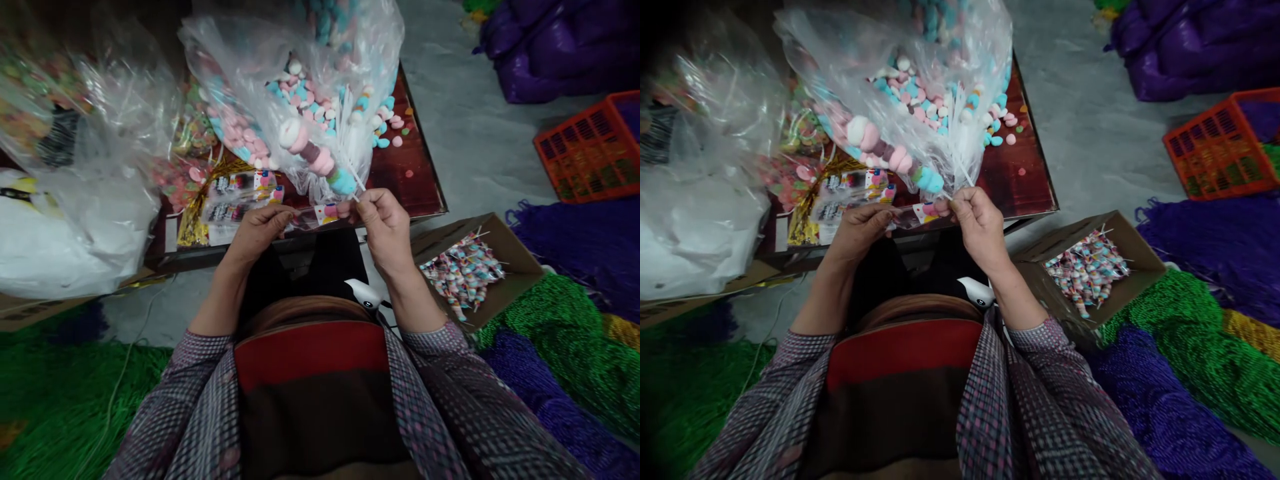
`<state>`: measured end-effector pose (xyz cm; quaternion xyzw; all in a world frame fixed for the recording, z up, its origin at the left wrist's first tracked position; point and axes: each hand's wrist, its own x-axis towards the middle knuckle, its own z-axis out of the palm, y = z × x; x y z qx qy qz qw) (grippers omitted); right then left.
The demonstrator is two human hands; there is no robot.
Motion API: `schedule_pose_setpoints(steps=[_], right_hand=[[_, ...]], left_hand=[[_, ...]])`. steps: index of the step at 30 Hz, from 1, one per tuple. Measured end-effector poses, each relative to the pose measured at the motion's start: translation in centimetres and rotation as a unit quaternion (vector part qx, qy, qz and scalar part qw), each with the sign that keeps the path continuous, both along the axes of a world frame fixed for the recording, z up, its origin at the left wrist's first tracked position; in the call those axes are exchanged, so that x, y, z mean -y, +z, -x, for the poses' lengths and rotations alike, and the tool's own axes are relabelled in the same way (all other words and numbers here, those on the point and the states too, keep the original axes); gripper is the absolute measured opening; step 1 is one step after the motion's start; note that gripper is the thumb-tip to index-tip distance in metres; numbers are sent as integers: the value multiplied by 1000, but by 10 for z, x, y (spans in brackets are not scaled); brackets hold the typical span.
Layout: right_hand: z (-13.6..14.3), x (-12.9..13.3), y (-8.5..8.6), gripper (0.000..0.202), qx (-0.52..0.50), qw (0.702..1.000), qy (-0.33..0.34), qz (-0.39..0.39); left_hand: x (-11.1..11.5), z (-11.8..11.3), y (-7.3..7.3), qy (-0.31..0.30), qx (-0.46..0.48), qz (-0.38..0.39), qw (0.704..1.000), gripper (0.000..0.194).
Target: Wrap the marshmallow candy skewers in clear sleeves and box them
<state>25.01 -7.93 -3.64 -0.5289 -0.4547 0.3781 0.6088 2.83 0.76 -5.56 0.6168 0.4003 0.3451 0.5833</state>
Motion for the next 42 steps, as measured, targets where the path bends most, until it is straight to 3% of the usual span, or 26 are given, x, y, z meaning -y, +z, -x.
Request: schedule_pose_setpoints(steps=[10,16,22,25,30,36,42], right_hand=[[-16,3,-6,40,-32,999,-5,2],[-22,8,-12,43,-80,993,64,61],[-33,13,-13,44,-21,994,64,82],[-38,14,-12,41,-12,996,57,72],[-56,22,-5,38,-35,999,6,37],[-86,58,8,27,-1,998,-45,50],[-98,81,1,23,75,994,-54,60]], left_hand=[[-2,-30,10,-58,-63,-49,995,33],[-3,-46,19,-72,-124,-90,986,33],[-4,-58,16,-95,-125,-76,985,34],[-2,-62,9,-98,-99,-27,990,30],[0,-62,1,-67,-4,122,990,37],[-1,-60,14,-54,129,227,964,52],[0,-66,17,-94,170,256,947,53]])
